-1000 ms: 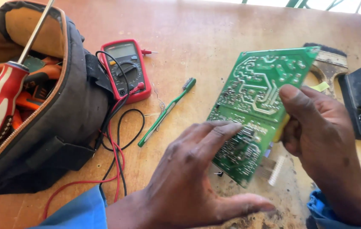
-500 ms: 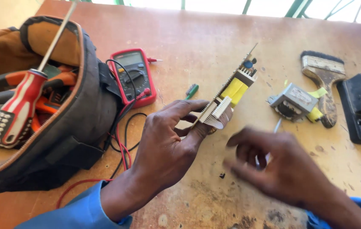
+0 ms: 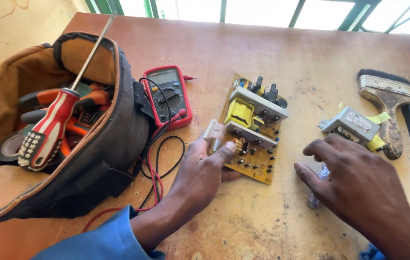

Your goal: Removing electronic components from a circuit board using a screwdriver and soldering iron at a repair bench.

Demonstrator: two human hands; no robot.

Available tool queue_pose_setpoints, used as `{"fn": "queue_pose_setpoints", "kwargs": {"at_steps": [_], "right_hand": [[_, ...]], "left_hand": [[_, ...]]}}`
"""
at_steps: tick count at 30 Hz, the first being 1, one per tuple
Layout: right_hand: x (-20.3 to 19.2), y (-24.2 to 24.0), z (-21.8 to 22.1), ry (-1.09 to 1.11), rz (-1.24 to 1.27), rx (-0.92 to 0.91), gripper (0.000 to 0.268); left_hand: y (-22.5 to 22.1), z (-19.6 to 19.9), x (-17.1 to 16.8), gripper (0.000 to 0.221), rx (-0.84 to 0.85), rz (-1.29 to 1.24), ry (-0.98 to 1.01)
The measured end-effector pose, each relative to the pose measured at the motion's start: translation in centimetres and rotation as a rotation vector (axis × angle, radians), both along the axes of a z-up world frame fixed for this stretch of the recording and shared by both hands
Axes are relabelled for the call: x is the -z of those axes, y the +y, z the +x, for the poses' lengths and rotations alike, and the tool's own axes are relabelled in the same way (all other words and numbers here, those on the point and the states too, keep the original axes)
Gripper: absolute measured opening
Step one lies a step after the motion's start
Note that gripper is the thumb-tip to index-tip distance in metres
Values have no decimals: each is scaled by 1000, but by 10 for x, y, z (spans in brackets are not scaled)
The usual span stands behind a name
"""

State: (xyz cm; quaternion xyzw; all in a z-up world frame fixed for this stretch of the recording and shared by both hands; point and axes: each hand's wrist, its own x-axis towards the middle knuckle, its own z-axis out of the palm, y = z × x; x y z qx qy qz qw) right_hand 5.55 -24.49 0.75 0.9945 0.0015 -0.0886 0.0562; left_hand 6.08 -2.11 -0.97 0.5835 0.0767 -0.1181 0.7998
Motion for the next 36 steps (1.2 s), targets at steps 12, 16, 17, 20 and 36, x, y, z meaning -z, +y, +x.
{"fn": "queue_pose_setpoints", "kwargs": {"at_steps": [12, 16, 17, 20, 36], "right_hand": [[10, 9, -4, -399, 264, 91, 25], [-5, 41, -16, -540, 680, 51, 18], [-11, 51, -20, -579, 690, -9, 17], [-43, 87, -22, -536, 697, -333, 17], [-51, 339, 41, -452, 576, -859, 61]], "left_hand": [[19, -16, -2, 37, 231, 1147, -480], [30, -17, -6, 35, 290, 1149, -502], [31, -16, -5, 57, 304, 1209, -473], [37, -16, -10, 58, 210, 1109, -590], [62, 6, 36, 36, 158, 1040, -854]]}}
